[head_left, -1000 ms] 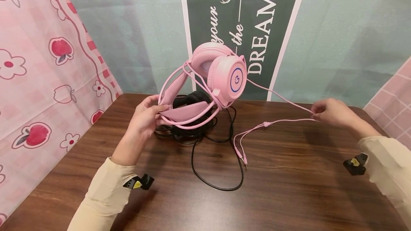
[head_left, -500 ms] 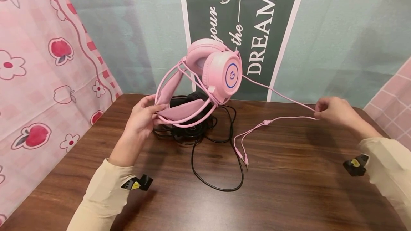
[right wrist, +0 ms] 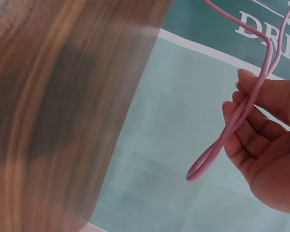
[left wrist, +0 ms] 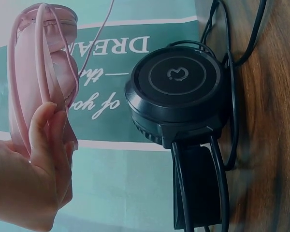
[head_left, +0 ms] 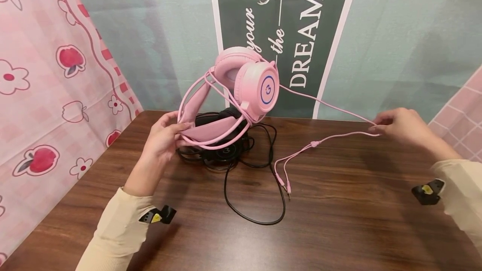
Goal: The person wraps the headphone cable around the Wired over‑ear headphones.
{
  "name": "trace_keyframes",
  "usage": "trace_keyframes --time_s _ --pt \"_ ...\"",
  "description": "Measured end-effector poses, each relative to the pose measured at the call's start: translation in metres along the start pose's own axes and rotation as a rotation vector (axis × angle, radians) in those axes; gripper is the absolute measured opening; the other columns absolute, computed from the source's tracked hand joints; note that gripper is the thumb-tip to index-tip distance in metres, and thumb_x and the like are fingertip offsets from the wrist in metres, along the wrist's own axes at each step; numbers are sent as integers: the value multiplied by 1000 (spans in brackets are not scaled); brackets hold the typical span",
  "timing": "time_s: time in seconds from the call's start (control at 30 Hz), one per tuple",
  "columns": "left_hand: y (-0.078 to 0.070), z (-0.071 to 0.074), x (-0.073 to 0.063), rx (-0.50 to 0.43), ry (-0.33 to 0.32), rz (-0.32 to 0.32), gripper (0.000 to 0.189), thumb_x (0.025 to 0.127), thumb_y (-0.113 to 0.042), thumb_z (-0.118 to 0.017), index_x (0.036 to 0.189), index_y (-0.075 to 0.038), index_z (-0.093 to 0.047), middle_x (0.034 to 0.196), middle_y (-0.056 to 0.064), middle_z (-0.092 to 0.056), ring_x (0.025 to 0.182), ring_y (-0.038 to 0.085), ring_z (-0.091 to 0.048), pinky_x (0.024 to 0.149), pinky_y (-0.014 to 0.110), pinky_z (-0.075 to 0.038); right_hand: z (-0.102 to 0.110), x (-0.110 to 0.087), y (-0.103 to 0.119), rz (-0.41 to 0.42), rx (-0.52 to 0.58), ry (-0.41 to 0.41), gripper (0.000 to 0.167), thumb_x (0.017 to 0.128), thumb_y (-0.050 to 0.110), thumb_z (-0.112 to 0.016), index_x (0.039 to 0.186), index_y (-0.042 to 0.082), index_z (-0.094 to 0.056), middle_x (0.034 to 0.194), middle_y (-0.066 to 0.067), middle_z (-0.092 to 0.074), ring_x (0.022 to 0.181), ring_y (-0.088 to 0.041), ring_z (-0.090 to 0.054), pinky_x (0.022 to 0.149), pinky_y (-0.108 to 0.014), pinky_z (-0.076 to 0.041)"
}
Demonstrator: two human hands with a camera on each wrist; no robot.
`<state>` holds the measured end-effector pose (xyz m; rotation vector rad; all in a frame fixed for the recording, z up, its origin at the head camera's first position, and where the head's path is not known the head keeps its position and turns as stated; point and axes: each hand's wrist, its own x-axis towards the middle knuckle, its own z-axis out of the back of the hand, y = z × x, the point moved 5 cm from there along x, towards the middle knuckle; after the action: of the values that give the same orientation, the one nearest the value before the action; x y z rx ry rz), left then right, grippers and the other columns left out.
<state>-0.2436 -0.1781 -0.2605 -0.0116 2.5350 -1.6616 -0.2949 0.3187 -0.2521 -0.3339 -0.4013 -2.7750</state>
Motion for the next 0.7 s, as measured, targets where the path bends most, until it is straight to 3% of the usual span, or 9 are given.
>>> trace_keyframes --time_s 0.33,0.7 --pt "-1 -1 -1 -5 24 -8 28 86 13 -47 105 -7 -41 86 12 -53 58 14 -62 50 27 -55 22 2 2 -68 -23 -21 12 78 12 -69 68 9 -65 58 1 -58 56 -16 -43 53 -31 -33" --pt "-2 -3 1 -36 24 -2 28 86 13 -47 105 -7 -41 78 11 -58 54 15 -61 50 28 -56 42 1 1 -180 126 -30 18 78 16 -73 77 -1 -66 57 -5 -61 48 -8 -52 48 -23 -35"
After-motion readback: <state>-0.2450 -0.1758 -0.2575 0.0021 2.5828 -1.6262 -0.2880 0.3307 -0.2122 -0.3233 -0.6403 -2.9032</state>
